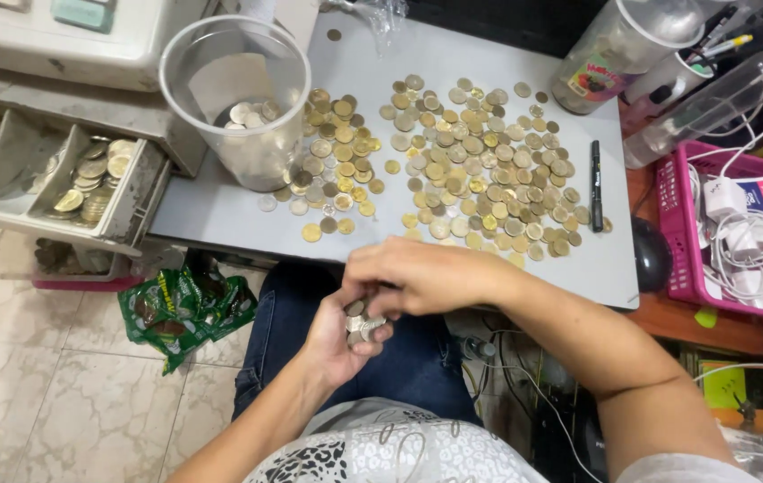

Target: Sorting and counting a large pile of coins on a desk and placing them into a cash register

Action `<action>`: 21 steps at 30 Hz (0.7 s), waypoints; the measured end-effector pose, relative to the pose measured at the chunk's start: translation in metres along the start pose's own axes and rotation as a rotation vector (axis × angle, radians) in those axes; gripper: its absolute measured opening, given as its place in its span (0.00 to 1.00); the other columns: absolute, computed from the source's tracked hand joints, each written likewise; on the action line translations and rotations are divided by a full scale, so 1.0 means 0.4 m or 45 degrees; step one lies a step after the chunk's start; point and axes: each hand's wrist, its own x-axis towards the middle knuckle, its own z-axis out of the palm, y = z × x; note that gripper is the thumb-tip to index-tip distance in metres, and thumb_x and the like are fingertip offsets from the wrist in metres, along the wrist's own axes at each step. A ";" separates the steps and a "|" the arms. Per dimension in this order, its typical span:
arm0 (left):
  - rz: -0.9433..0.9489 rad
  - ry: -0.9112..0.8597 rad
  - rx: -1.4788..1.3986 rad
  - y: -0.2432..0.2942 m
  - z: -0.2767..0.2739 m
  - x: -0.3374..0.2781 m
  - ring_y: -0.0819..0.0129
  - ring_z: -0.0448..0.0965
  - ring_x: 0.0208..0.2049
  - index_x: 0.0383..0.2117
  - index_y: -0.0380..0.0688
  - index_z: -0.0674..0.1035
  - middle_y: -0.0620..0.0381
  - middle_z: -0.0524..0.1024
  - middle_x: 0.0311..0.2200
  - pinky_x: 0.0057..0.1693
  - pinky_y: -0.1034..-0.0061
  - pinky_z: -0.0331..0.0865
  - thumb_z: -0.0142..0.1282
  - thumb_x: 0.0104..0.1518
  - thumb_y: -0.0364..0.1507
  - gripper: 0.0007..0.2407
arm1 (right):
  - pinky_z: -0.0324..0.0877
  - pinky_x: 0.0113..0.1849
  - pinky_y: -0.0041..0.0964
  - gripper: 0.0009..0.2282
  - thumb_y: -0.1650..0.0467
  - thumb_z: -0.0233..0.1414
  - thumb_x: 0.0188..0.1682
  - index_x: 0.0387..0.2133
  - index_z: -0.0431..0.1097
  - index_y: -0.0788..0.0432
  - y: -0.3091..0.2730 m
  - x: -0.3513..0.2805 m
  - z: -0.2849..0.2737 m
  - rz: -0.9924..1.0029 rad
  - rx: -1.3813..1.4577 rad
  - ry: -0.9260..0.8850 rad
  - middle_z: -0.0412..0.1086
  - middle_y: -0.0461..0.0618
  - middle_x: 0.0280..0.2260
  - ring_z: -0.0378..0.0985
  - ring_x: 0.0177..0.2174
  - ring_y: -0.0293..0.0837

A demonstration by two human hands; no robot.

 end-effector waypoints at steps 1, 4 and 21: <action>-0.007 -0.003 0.007 -0.003 -0.011 0.007 0.62 0.68 0.18 0.33 0.43 0.75 0.51 0.71 0.23 0.15 0.91 0.50 0.44 0.63 0.36 0.11 | 0.74 0.42 0.51 0.07 0.70 0.60 0.47 0.35 0.71 0.57 -0.001 -0.013 -0.013 0.006 0.000 0.008 0.74 0.52 0.33 0.80 0.37 0.56; -0.045 -0.016 0.036 -0.008 -0.033 0.023 0.67 0.67 0.17 0.35 0.40 0.79 0.49 0.74 0.24 0.15 0.93 0.50 0.48 0.61 0.36 0.12 | 0.73 0.44 0.52 0.07 0.68 0.55 0.52 0.39 0.72 0.57 0.029 -0.058 -0.061 -0.045 -0.062 0.194 0.74 0.54 0.35 0.79 0.41 0.56; -0.027 0.009 0.054 -0.013 -0.017 0.028 0.66 0.67 0.18 0.37 0.39 0.77 0.46 0.73 0.26 0.15 0.90 0.52 0.48 0.61 0.34 0.11 | 0.69 0.50 0.53 0.12 0.78 0.59 0.46 0.43 0.75 0.58 0.346 -0.138 -0.218 0.238 -0.645 0.636 0.75 0.54 0.40 0.75 0.46 0.57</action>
